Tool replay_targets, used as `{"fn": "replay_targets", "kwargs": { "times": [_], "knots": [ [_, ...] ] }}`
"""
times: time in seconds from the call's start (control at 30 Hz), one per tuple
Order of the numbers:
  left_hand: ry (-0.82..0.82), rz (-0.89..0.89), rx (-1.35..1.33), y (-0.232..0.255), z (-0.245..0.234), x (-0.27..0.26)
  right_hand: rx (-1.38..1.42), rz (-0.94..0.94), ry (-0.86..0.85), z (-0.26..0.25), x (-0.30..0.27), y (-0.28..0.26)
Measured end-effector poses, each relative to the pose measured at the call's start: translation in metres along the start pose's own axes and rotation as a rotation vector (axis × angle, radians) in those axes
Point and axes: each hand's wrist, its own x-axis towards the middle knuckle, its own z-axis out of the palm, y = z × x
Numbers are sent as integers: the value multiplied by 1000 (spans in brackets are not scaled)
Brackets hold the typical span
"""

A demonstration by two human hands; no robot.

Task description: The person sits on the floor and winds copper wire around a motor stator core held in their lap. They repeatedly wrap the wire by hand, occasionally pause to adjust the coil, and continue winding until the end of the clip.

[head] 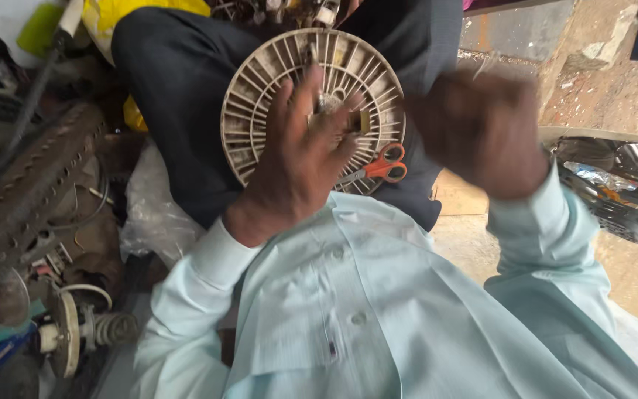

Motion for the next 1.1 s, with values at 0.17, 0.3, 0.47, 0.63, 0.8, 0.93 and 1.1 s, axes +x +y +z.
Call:
{"fn": "replay_targets", "kwargs": {
  "times": [0.17,0.3,0.47,0.63,0.8,0.93,1.1],
  "knots": [
    [125,-175,-402,-14,-6,27,267,51,259,42,80,34],
    [-193,-261,-374,-72,14,39,16,-49,312,28,75,19],
    [-87,-167,-388,-53,-24,29,116,-236,-75,4,8,-35],
    [-26,114,195,11,-24,23,155,-14,93,32,43,34],
    [12,-322,-324,-36,4,43,259,30,240,45,76,34],
    [-609,-273,-405,-86,-15,59,104,-260,-24,17,47,-26],
    [6,-89,-21,-3,-16,21,155,-58,-18,2,13,-17]
  ]
}}
